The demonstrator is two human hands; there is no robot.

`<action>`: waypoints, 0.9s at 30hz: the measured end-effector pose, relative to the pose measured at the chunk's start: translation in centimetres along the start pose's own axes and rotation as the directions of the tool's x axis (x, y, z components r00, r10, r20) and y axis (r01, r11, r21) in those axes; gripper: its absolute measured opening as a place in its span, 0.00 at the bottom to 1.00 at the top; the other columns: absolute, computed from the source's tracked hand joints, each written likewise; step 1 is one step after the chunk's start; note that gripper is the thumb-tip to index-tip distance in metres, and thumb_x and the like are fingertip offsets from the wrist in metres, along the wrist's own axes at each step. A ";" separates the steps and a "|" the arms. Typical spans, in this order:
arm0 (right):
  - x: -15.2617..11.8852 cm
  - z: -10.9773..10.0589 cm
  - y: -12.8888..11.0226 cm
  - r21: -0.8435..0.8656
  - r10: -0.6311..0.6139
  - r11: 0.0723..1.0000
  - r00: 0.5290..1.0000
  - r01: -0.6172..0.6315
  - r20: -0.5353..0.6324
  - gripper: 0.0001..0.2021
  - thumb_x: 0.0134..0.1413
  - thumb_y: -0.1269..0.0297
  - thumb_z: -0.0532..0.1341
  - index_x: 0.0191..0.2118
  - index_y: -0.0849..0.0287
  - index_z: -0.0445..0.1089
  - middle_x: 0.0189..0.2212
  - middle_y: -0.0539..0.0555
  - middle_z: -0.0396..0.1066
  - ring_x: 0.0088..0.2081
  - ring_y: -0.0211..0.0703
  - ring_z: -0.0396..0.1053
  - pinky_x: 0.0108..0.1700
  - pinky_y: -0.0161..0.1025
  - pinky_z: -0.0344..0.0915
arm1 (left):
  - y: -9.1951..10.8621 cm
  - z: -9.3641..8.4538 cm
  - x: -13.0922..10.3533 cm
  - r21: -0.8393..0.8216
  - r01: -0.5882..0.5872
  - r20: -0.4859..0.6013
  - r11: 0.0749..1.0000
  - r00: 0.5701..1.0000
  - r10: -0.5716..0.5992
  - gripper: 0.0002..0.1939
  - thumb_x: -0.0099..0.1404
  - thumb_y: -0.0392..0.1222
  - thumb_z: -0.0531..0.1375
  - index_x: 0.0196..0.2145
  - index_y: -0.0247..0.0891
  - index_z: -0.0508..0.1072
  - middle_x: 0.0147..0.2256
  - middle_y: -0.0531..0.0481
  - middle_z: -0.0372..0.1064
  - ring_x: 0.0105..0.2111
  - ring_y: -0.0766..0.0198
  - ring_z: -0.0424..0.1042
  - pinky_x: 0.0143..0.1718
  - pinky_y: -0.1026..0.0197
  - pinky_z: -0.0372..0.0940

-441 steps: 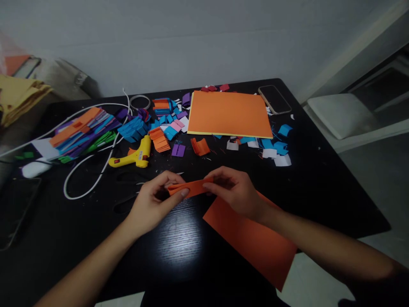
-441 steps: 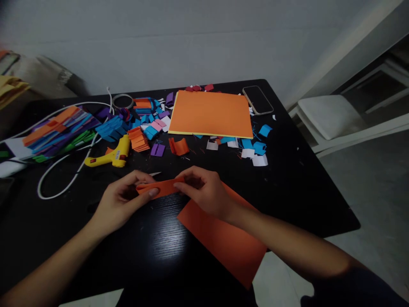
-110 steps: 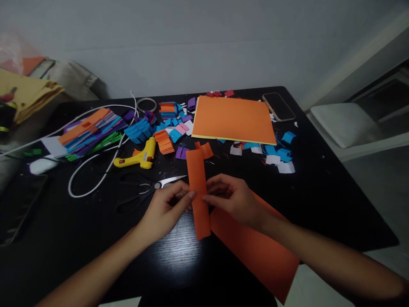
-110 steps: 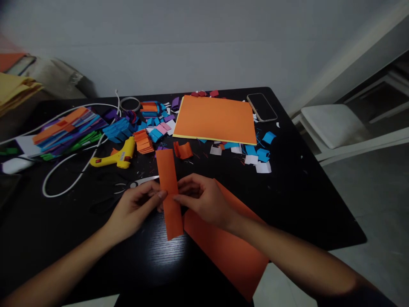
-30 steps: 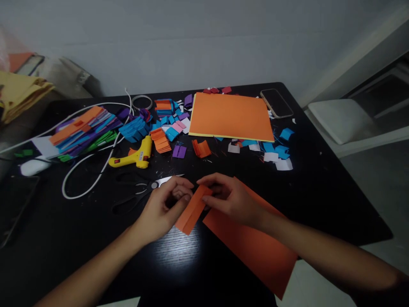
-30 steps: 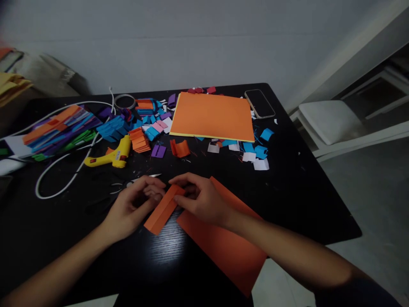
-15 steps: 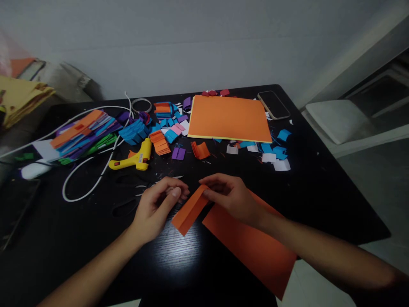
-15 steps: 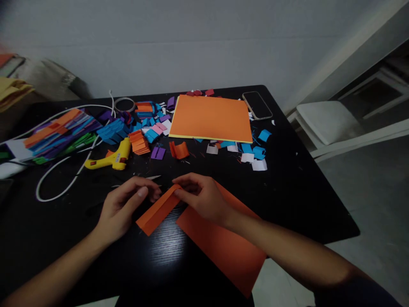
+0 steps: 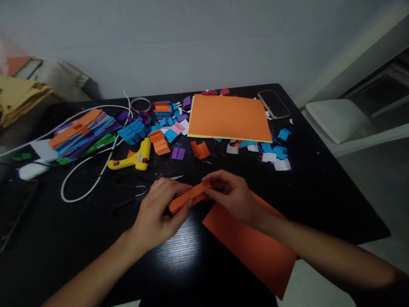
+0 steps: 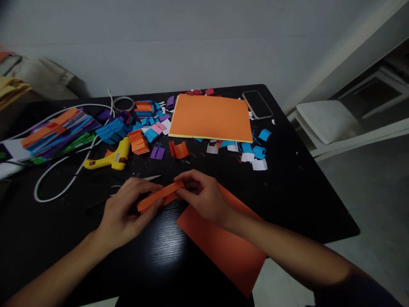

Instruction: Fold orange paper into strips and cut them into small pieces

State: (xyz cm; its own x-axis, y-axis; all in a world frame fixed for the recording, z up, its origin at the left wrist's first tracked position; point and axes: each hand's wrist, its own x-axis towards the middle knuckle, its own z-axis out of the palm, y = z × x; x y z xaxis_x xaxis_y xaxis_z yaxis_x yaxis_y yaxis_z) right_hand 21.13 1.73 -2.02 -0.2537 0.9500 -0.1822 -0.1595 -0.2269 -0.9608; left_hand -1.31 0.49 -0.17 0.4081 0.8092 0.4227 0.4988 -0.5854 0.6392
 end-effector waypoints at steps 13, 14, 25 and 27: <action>-0.3 0.0 -0.2 -0.103 -0.025 0.994 1.000 0.026 0.008 0.13 0.57 0.61 0.72 0.48 0.54 0.81 0.42 0.55 0.84 0.45 0.47 0.83 0.49 0.44 0.80 | 0.5 -0.8 -0.3 -0.131 -0.064 0.010 0.989 0.998 0.066 0.19 0.66 0.40 0.65 0.54 0.39 0.72 0.44 0.43 0.76 0.44 0.51 0.74 0.46 0.48 0.66; -0.3 0.0 -0.2 -0.100 -0.025 0.995 1.000 0.025 0.006 0.13 0.57 0.61 0.72 0.48 0.54 0.81 0.43 0.55 0.84 0.45 0.47 0.83 0.49 0.44 0.80 | 0.4 -0.9 -0.4 -0.152 -0.066 0.023 0.986 0.997 0.070 0.19 0.66 0.42 0.64 0.55 0.39 0.72 0.44 0.42 0.76 0.44 0.50 0.74 0.47 0.47 0.66; -0.4 0.0 -0.2 -0.148 -0.038 0.988 0.999 0.043 0.035 0.09 0.58 0.61 0.72 0.44 0.54 0.82 0.41 0.53 0.84 0.43 0.46 0.83 0.48 0.43 0.80 | -0.7 -1.4 -0.6 -0.345 0.074 0.113 0.936 0.993 -0.037 0.25 0.74 0.60 0.54 0.57 0.41 0.73 0.47 0.40 0.76 0.46 0.48 0.73 0.47 0.48 0.66; -0.4 0.0 -0.4 -0.178 -0.048 0.983 0.998 0.056 0.045 0.08 0.57 0.62 0.72 0.43 0.54 0.82 0.40 0.53 0.84 0.42 0.45 0.82 0.47 0.42 0.79 | -0.9 -1.6 -0.4 -0.342 0.051 0.136 0.938 0.991 -0.004 0.28 0.72 0.62 0.55 0.59 0.41 0.73 0.49 0.39 0.75 0.48 0.46 0.73 0.48 0.48 0.67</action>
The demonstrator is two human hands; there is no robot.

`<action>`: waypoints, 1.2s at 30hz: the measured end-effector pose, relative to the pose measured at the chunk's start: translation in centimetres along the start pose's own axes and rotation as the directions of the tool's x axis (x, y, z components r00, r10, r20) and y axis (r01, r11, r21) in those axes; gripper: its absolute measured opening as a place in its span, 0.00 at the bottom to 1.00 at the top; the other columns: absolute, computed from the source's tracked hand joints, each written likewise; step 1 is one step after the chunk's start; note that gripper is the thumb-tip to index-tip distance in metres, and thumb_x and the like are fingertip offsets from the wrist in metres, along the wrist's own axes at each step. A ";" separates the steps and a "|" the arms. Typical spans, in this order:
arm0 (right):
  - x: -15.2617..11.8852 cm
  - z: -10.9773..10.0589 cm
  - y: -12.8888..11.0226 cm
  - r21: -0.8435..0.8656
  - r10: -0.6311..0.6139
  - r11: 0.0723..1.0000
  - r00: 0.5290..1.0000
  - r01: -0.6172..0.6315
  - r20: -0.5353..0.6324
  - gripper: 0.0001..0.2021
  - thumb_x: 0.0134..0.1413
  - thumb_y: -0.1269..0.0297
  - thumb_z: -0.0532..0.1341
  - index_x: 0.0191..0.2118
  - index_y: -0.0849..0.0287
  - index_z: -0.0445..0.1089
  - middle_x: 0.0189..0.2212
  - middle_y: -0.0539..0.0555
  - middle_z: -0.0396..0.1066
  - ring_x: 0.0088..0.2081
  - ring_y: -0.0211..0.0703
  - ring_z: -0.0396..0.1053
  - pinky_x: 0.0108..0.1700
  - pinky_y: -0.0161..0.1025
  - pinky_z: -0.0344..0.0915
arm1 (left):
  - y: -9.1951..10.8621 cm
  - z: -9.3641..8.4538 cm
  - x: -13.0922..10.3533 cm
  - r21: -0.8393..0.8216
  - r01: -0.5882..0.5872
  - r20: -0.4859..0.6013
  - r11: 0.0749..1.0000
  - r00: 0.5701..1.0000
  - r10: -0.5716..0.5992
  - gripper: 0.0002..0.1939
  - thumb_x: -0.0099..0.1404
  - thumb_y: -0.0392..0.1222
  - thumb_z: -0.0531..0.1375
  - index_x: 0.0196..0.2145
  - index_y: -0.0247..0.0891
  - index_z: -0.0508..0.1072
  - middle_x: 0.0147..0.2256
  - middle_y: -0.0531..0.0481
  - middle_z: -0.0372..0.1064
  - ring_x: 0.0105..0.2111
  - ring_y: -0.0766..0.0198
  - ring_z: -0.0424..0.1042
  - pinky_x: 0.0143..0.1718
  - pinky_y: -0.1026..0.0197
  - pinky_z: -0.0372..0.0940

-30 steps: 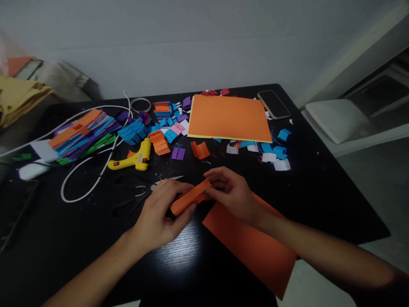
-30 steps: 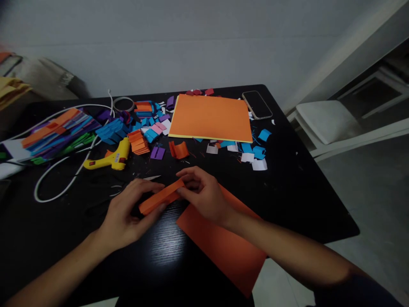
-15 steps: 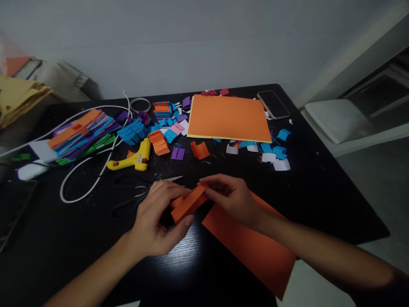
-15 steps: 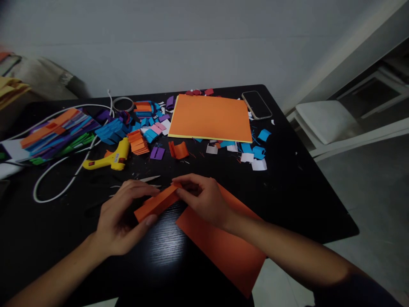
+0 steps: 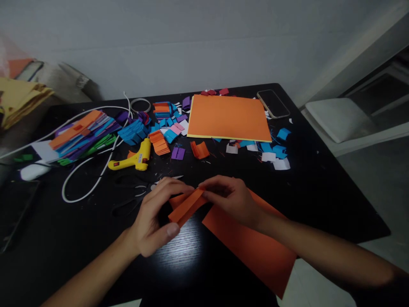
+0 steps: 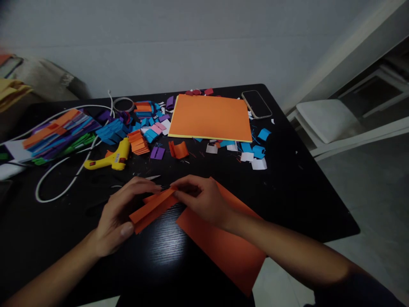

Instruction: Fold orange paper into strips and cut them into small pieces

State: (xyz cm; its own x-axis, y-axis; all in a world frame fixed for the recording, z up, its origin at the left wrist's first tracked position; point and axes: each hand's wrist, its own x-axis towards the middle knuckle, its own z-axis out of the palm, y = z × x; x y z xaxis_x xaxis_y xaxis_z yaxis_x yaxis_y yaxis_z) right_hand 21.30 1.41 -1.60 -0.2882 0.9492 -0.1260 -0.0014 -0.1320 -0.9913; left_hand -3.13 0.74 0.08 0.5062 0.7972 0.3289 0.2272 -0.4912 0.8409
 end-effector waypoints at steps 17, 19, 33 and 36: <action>-0.3 0.3 -0.6 0.043 0.004 0.999 0.999 -0.005 0.045 0.10 0.57 0.67 0.69 0.45 0.53 0.82 0.41 0.52 0.83 0.42 0.44 0.82 0.46 0.41 0.80 | 0.1 1.5 0.4 0.206 -0.023 -0.024 0.978 0.999 0.029 0.17 0.68 0.28 0.63 0.52 0.41 0.76 0.46 0.44 0.75 0.46 0.59 0.76 0.48 0.59 0.71; -0.3 0.3 -0.5 0.048 0.019 0.999 0.998 -0.021 0.052 0.10 0.57 0.67 0.70 0.45 0.53 0.82 0.40 0.52 0.83 0.42 0.44 0.82 0.46 0.41 0.80 | -0.1 1.5 0.4 0.212 -0.020 -0.026 0.977 0.999 0.027 0.15 0.68 0.29 0.64 0.51 0.41 0.76 0.45 0.44 0.75 0.46 0.59 0.76 0.48 0.58 0.71; -0.2 0.2 -0.3 0.055 0.046 0.997 0.995 -0.051 0.089 0.10 0.58 0.64 0.72 0.45 0.53 0.83 0.41 0.52 0.84 0.43 0.45 0.82 0.47 0.42 0.79 | -0.2 1.5 0.4 0.225 -0.018 -0.008 0.974 1.000 0.021 0.17 0.69 0.30 0.64 0.53 0.42 0.73 0.46 0.46 0.74 0.47 0.60 0.76 0.48 0.59 0.71; -0.1 0.1 -0.6 0.056 0.053 0.997 0.991 -0.060 0.120 0.09 0.57 0.62 0.72 0.44 0.53 0.84 0.42 0.52 0.85 0.46 0.47 0.82 0.51 0.44 0.79 | 0.0 1.0 0.4 0.297 -0.113 0.076 0.948 0.993 0.094 0.23 0.69 0.26 0.61 0.58 0.45 0.74 0.49 0.45 0.71 0.50 0.59 0.74 0.51 0.57 0.71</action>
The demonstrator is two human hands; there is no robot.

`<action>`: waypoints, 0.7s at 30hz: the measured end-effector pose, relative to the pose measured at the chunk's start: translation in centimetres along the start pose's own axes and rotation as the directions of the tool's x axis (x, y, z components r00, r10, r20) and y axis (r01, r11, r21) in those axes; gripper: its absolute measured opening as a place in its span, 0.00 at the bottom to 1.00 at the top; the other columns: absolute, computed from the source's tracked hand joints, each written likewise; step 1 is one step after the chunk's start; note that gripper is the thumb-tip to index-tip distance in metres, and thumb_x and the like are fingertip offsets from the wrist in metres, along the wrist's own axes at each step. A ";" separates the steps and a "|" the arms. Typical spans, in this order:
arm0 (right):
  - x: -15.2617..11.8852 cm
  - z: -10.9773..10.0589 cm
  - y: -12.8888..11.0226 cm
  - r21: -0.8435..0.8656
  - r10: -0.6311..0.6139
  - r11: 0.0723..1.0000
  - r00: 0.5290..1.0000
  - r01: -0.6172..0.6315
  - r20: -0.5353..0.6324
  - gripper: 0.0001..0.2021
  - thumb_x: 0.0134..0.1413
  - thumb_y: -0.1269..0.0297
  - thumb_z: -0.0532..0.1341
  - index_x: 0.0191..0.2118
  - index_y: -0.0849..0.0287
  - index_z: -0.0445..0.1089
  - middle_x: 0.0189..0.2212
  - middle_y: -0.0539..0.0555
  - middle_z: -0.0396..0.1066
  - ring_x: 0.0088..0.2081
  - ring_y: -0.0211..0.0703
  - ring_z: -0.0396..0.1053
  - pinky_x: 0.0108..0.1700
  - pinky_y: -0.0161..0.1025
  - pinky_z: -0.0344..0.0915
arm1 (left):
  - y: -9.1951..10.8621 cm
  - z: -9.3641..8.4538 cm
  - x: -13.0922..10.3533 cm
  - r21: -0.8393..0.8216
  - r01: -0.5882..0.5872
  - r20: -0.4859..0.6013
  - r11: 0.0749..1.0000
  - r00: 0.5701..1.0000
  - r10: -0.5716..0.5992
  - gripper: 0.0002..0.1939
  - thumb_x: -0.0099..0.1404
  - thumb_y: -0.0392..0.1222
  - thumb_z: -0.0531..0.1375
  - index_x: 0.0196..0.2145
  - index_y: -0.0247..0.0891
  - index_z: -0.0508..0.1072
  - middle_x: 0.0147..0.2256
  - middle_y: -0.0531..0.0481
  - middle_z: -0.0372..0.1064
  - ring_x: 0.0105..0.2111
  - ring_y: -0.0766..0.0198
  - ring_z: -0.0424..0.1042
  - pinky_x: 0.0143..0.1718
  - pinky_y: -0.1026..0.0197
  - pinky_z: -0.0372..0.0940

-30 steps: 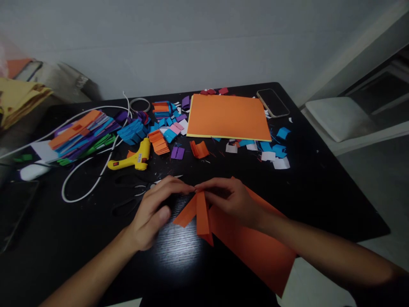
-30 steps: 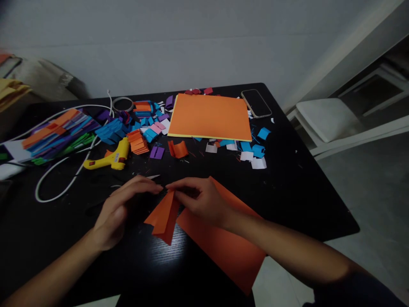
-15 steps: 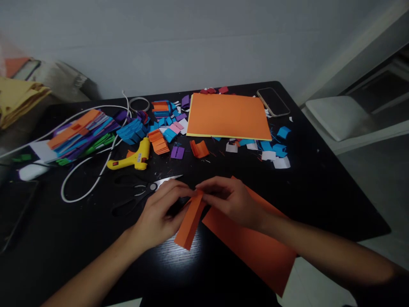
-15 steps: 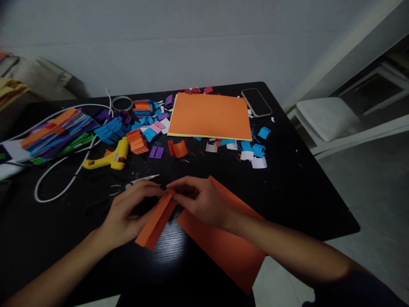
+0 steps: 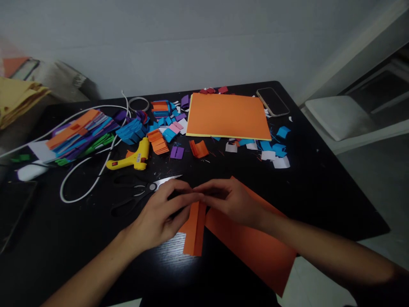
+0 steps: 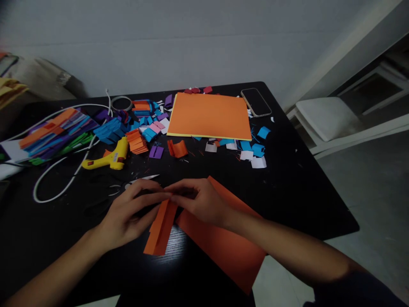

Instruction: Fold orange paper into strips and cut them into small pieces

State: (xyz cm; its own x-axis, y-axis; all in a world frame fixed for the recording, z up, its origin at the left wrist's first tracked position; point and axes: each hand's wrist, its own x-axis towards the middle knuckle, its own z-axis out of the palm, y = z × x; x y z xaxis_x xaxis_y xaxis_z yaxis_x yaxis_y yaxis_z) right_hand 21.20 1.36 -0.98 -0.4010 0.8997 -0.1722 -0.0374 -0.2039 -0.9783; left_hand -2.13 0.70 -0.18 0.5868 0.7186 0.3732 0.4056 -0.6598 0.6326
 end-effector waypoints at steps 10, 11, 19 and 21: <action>-0.1 -0.3 -0.6 -0.011 0.049 0.999 0.998 -0.048 0.050 0.11 0.57 0.62 0.73 0.45 0.55 0.83 0.42 0.54 0.84 0.46 0.46 0.82 0.51 0.44 0.78 | -0.3 -0.7 0.0 0.089 -0.053 0.057 0.995 0.997 0.048 0.15 0.72 0.32 0.63 0.55 0.41 0.74 0.47 0.45 0.72 0.47 0.60 0.75 0.49 0.60 0.72; -0.1 -0.3 -0.6 -0.002 0.057 0.998 0.997 -0.057 0.051 0.11 0.56 0.62 0.74 0.45 0.56 0.83 0.41 0.54 0.84 0.45 0.46 0.82 0.50 0.44 0.78 | -0.3 -0.7 0.0 0.086 -0.056 0.054 0.995 0.997 0.051 0.14 0.72 0.33 0.63 0.54 0.40 0.74 0.47 0.45 0.72 0.47 0.60 0.75 0.49 0.60 0.72; 0.0 -0.3 -0.7 0.043 0.081 0.996 0.994 -0.084 0.068 0.08 0.55 0.61 0.75 0.40 0.57 0.83 0.37 0.53 0.83 0.40 0.43 0.81 0.46 0.40 0.77 | -0.3 -0.9 0.1 0.088 -0.078 0.025 0.993 0.997 0.077 0.09 0.74 0.38 0.63 0.50 0.36 0.74 0.44 0.45 0.75 0.44 0.61 0.77 0.46 0.61 0.72; 0.0 -0.3 -0.7 0.050 0.086 0.995 0.994 -0.090 0.068 0.08 0.54 0.61 0.75 0.39 0.56 0.84 0.36 0.53 0.83 0.39 0.43 0.81 0.45 0.40 0.77 | -0.3 -0.9 0.2 0.082 -0.082 0.019 0.993 0.997 0.081 0.08 0.74 0.38 0.63 0.50 0.36 0.74 0.43 0.45 0.76 0.43 0.61 0.78 0.45 0.61 0.73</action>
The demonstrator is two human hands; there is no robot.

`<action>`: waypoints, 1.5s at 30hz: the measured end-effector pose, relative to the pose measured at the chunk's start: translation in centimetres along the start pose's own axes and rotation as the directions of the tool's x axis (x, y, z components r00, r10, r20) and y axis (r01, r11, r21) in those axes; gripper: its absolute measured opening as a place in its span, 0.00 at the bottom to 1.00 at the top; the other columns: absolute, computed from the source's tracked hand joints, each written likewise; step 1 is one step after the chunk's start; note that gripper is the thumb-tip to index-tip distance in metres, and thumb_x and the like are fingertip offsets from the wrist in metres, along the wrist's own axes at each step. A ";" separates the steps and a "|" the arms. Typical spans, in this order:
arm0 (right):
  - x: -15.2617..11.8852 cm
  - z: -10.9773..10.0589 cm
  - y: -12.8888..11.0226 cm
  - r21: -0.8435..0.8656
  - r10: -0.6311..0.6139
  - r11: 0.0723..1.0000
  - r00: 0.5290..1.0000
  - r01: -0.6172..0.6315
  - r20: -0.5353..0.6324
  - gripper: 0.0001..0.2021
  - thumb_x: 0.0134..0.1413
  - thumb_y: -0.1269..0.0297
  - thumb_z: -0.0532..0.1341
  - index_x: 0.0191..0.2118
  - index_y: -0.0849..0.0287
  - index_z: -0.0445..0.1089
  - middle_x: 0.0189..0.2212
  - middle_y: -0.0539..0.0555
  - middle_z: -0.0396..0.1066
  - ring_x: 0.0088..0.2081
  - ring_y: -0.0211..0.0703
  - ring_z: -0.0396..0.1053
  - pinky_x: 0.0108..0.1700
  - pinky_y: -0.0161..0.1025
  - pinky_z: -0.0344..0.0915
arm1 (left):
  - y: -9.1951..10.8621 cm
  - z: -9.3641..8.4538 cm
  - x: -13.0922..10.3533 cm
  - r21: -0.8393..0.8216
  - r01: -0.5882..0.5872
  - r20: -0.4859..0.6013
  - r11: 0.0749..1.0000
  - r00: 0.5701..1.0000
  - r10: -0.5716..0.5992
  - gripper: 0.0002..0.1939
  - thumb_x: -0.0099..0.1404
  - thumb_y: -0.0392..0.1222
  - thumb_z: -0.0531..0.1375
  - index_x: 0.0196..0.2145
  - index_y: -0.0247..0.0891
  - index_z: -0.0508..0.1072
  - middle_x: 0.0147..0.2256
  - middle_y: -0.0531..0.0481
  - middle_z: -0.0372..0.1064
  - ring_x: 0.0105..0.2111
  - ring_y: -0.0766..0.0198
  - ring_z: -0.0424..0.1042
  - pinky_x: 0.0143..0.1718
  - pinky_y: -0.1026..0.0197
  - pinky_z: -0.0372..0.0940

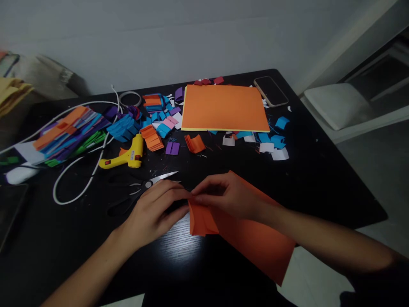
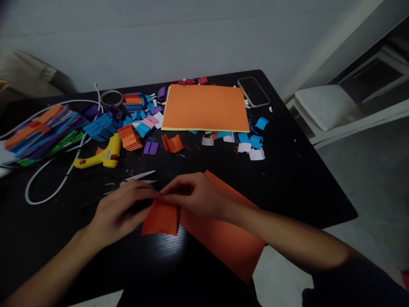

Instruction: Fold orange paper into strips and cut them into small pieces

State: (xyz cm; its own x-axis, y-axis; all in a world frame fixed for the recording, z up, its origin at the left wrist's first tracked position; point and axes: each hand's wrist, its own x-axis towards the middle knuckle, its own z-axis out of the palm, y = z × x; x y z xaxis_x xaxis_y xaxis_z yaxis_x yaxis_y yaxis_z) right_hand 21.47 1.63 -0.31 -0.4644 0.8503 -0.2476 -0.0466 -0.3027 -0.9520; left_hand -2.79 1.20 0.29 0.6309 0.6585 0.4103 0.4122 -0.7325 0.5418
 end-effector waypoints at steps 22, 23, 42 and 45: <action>0.0 0.0 0.1 -0.009 -0.075 0.997 0.997 0.075 0.008 0.05 0.57 0.65 0.72 0.40 0.58 0.82 0.38 0.53 0.83 0.42 0.43 0.81 0.48 0.40 0.76 | 0.7 -0.2 0.3 -0.197 0.091 -0.001 0.976 0.996 -0.093 0.13 0.67 0.29 0.67 0.48 0.38 0.76 0.40 0.49 0.79 0.40 0.64 0.80 0.43 0.64 0.75; 0.0 0.0 0.1 -0.011 -0.083 0.996 0.997 0.083 -0.003 0.06 0.57 0.65 0.72 0.40 0.58 0.82 0.38 0.53 0.83 0.42 0.43 0.81 0.48 0.40 0.76 | 0.8 -0.2 0.3 -0.195 0.123 -0.010 0.973 0.992 -0.127 0.12 0.67 0.28 0.66 0.47 0.39 0.76 0.40 0.49 0.79 0.40 0.64 0.80 0.43 0.64 0.75; -0.2 0.1 0.8 -0.110 -0.296 0.949 0.955 0.297 0.021 0.03 0.59 0.67 0.73 0.38 0.52 0.84 0.38 0.51 0.83 0.41 0.42 0.80 0.47 0.38 0.75 | 1.6 0.7 1.0 -0.516 0.426 0.042 0.743 0.879 -0.475 0.05 0.66 0.32 0.68 0.38 0.38 0.77 0.30 0.54 0.78 0.28 0.69 0.79 0.31 0.71 0.74; -0.2 0.1 0.8 -0.105 -0.301 0.948 0.954 0.301 0.021 0.02 0.58 0.67 0.73 0.37 0.52 0.84 0.38 0.51 0.84 0.42 0.43 0.81 0.49 0.40 0.77 | 1.5 0.6 1.0 -0.536 0.432 0.047 0.725 0.873 -0.485 0.06 0.65 0.31 0.68 0.39 0.38 0.77 0.31 0.53 0.79 0.29 0.69 0.80 0.32 0.70 0.75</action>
State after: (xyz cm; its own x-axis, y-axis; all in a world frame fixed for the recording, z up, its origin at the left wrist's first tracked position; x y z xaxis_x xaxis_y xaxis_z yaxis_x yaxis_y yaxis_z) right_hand 21.43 1.19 -1.01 -0.4469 0.8930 0.0538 -0.0908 0.0146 -0.9958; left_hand -1.11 0.60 1.05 0.3818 0.9222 0.0606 0.2190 -0.1539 0.9635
